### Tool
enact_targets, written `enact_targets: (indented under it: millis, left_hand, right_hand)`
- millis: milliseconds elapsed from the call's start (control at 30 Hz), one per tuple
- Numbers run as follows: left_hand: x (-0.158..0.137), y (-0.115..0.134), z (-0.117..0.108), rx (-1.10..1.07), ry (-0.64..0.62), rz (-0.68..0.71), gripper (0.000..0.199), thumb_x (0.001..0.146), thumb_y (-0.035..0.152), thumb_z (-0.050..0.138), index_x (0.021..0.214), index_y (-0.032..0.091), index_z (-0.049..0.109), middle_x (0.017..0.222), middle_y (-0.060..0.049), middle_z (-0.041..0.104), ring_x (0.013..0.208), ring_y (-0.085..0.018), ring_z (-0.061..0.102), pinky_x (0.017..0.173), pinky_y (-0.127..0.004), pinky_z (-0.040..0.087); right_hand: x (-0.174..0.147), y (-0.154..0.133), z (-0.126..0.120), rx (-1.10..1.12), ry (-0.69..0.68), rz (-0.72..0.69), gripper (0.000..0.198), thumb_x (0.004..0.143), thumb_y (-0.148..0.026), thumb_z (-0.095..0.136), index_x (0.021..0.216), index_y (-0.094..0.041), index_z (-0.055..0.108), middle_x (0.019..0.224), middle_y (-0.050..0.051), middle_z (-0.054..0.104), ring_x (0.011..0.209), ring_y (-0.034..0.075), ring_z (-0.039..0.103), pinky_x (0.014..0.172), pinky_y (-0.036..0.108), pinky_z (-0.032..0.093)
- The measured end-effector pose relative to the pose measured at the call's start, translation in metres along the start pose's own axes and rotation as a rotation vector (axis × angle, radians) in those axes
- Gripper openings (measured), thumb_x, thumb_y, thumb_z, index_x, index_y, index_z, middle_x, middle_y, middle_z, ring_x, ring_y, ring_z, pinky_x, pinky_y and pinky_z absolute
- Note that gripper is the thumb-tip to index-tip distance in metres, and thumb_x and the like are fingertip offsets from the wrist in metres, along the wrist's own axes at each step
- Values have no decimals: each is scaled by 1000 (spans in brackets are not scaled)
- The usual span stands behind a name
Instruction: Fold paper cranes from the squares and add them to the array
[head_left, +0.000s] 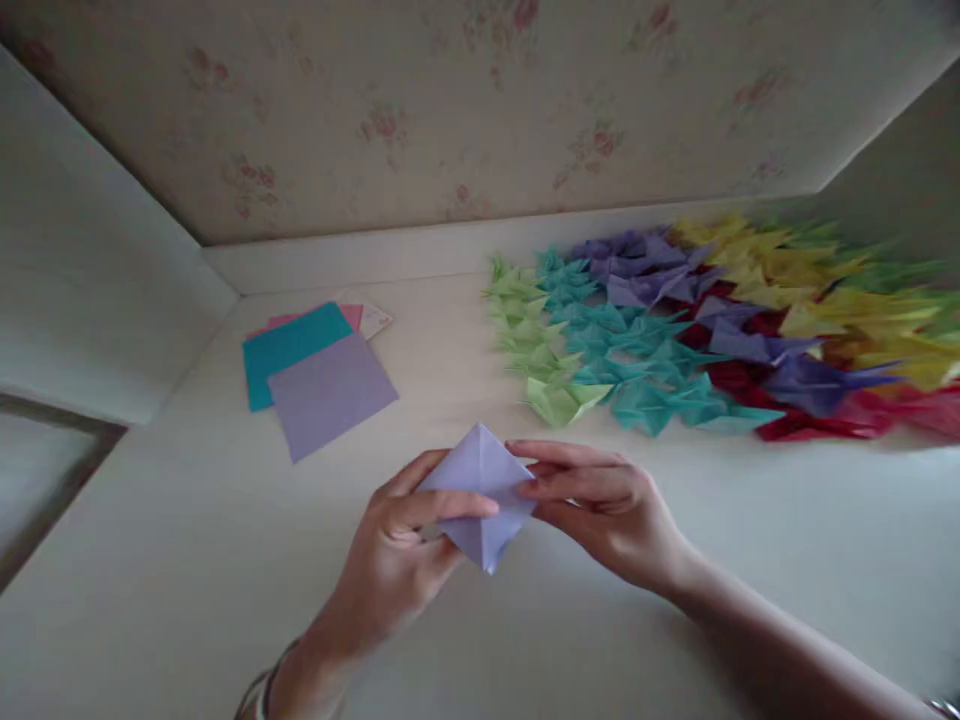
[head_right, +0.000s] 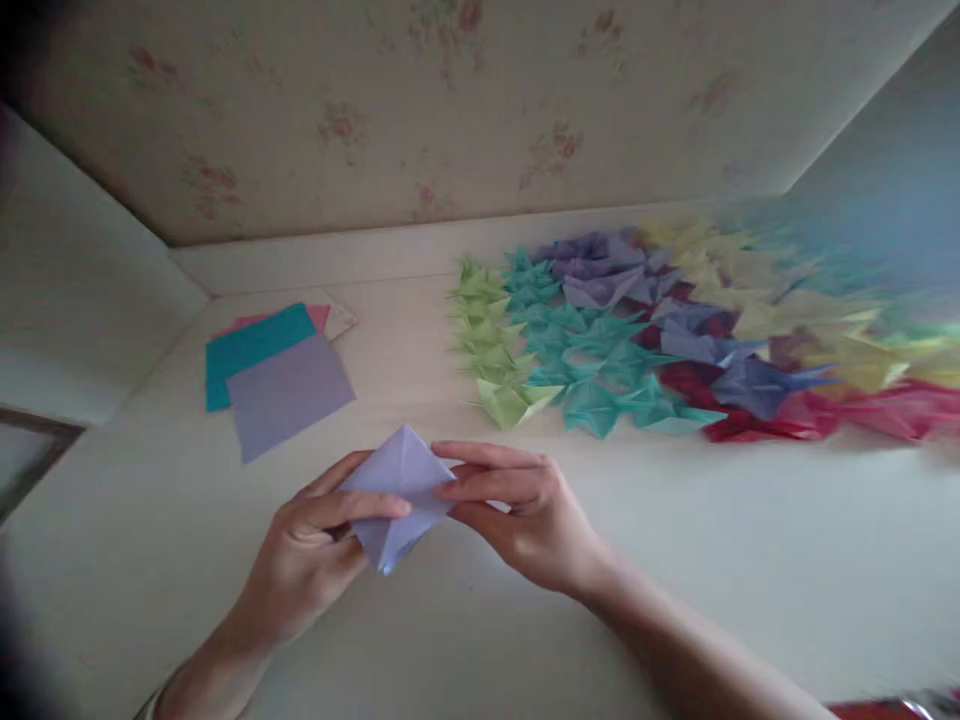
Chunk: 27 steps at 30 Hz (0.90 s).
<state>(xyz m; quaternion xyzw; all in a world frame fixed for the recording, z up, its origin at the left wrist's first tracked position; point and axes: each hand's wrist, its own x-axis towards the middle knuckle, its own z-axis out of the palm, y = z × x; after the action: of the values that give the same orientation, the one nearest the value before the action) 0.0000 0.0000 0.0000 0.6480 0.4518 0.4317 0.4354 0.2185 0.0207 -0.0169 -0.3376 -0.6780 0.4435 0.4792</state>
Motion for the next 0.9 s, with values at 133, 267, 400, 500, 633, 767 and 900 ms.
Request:
enact_targets:
  millis: [133, 267, 400, 500, 633, 767, 900]
  left_hand:
    - [-4, -3, -3, -60, -6, -59, 30, 78, 10, 74, 92, 35, 82, 102, -2, 69, 81, -13, 70, 62, -16, 55]
    - [-3, -5, -3, -125, -10, -128, 23, 77, 14, 77, 88, 34, 83, 101, -3, 73, 85, -16, 72, 66, -19, 56]
    - [-1, -5, -2, -172, -29, -190, 18, 76, 19, 80, 87, 32, 83, 97, -3, 75, 82, -17, 71, 66, -21, 55]
    - [0, -3, -3, -162, -29, -262, 13, 73, 22, 83, 83, 29, 84, 91, -2, 74, 78, -17, 70, 64, -21, 54]
    - [1, 1, -2, -62, -53, -261, 8, 80, 29, 78, 75, 25, 83, 80, -1, 71, 72, -14, 64, 62, -20, 49]
    - [1, 0, 3, -32, -61, -259, 17, 86, 34, 72, 77, 23, 81, 83, -1, 72, 76, -15, 64, 66, -22, 48]
    - [-1, -3, 7, -27, -51, -250, 21, 87, 36, 70, 75, 21, 78, 72, 0, 66, 65, -13, 58, 57, -20, 44]
  right_hand:
    - [2, 2, 0, 114, -1, 84, 30, 79, -6, 75, 90, -33, 82, 115, 2, 76, 87, 17, 77, 76, 22, 62]
    - [3, 1, 1, 293, -40, 262, 25, 81, -12, 75, 88, -34, 82, 113, -1, 77, 94, 18, 76, 78, 21, 62]
    - [4, -1, 0, 379, -66, 345, 18, 78, -14, 79, 83, -32, 83, 110, 0, 78, 92, 16, 76, 77, 18, 61]
    - [5, -1, -2, 356, -66, 370, 15, 74, -17, 83, 82, -29, 83, 110, 2, 77, 90, 16, 75, 75, 18, 61]
    - [6, 1, 1, 214, -74, 260, 13, 74, -20, 85, 84, -27, 81, 109, 4, 75, 95, 18, 73, 81, 24, 59]
    - [5, 1, 7, 103, -134, 135, 23, 76, -24, 84, 98, -24, 79, 113, 7, 73, 103, 23, 69, 89, 31, 56]
    - [5, 1, 11, 37, -99, 153, 8, 89, -24, 70, 87, -21, 78, 103, 7, 73, 93, 19, 70, 80, 27, 54]
